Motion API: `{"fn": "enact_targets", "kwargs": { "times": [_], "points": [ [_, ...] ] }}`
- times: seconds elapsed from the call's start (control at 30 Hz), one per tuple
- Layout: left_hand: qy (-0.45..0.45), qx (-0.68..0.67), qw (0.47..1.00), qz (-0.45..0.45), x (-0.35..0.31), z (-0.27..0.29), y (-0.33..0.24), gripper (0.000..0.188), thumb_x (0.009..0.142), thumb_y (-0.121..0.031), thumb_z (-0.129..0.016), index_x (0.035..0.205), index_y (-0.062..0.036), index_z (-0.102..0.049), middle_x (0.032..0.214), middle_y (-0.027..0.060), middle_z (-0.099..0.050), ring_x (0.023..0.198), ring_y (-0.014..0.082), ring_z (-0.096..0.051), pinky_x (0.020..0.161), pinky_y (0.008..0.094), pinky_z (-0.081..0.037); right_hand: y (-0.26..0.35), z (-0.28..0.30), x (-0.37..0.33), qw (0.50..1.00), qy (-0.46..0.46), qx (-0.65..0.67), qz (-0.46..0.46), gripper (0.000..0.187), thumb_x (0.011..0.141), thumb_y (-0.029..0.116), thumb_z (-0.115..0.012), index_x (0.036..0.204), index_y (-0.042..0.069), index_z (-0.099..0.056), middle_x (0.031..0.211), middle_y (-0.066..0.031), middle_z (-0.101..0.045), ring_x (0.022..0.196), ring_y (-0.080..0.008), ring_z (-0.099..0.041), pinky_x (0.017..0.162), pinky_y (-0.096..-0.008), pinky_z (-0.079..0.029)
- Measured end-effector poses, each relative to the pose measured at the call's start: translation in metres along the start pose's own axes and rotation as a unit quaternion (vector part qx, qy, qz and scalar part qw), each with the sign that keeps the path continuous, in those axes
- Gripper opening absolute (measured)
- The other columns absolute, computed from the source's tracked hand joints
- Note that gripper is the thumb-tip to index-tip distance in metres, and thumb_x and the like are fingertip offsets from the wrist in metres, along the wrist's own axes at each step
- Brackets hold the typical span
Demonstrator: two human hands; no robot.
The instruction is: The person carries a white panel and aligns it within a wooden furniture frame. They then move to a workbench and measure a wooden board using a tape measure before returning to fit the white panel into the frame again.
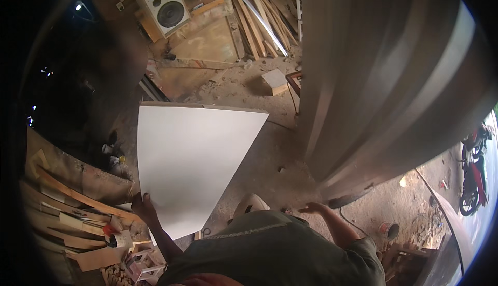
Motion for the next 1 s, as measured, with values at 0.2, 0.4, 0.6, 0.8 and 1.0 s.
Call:
{"fn": "enact_targets", "kwargs": {
  "times": [0.2,0.4,0.6,0.8,1.0],
  "points": [
    [-0.032,-0.024,0.998,-0.057,0.148,-0.082,0.015,0.061,0.099,-0.053,-0.052,0.087,0.0057,-0.064,0.073,0.0209,-0.059,0.064,0.0386,-0.059,0.059,0.0474,-0.044,0.286,0.149,0.145,0.982,-0.069,-0.008,0.174,0.099,0.082,0.07,-0.068,0.148,0.0,-0.043,0.15,-0.0262,-0.045,0.139,-0.0396,-0.043,0.114,-0.0452,-0.036],
    [0.055,-0.1,0.991,-0.067,0.304,-0.23,0.027,0.069,0.101,-0.061,-0.046,0.075,0.0019,-0.058,0.058,0.0146,-0.049,0.051,0.0289,-0.05,0.049,0.0427,-0.035,0.524,0.268,0.175,0.846,-0.078,0.337,0.407,0.074,0.096,0.047,-0.063,0.148,-0.001,-0.041,0.15,-0.0198,-0.045,0.143,-0.032,-0.037,0.113,-0.0447,-0.038],
    [0.159,-0.209,0.963,-0.056,0.446,-0.397,-0.01,0.057,0.094,-0.049,-0.055,0.076,0.0051,-0.058,0.057,0.012,-0.046,0.053,0.019,-0.042,0.052,0.0392,-0.034,0.552,0.377,0.241,0.806,-0.199,0.463,0.311,0.056,0.099,0.042,-0.062,0.13,-0.004,-0.057,0.121,-0.0154,-0.065,0.109,-0.023,-0.063,0.089,-0.0358,-0.054],
    [0.178,-0.226,0.949,-0.126,0.547,-0.521,-0.112,0.06,0.093,-0.049,-0.055,0.073,0.007,-0.051,0.057,0.0116,-0.039,0.055,0.0197,-0.04,0.053,0.0411,-0.031,0.554,0.504,0.216,0.771,-0.33,0.467,0.28,0.048,0.099,0.041,-0.063,0.116,-0.003,-0.066,0.101,-0.0101,-0.071,0.09,-0.0185,-0.065,0.08,-0.0342,-0.054],
    [0.158,-0.319,0.919,-0.172,0.616,-0.616,-0.216,0.075,0.096,-0.069,-0.045,0.068,0.0009,-0.038,0.061,0.0054,-0.031,0.059,0.017,-0.031,0.052,0.0403,-0.026,0.503,0.627,0.245,0.748,-0.422,0.438,0.265,0.045,0.099,0.04,-0.064,0.113,-0.002,-0.068,0.097,-0.0099,-0.072,0.089,-0.0164,-0.064,0.079,-0.0342,-0.052]
  ]
}}
Point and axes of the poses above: each hand's wrist, its own x-axis towards the middle knuckle, its own z-axis out of the back of the hand, y = z × x, the point moved 8 cm from there along x, towards the middle knuckle
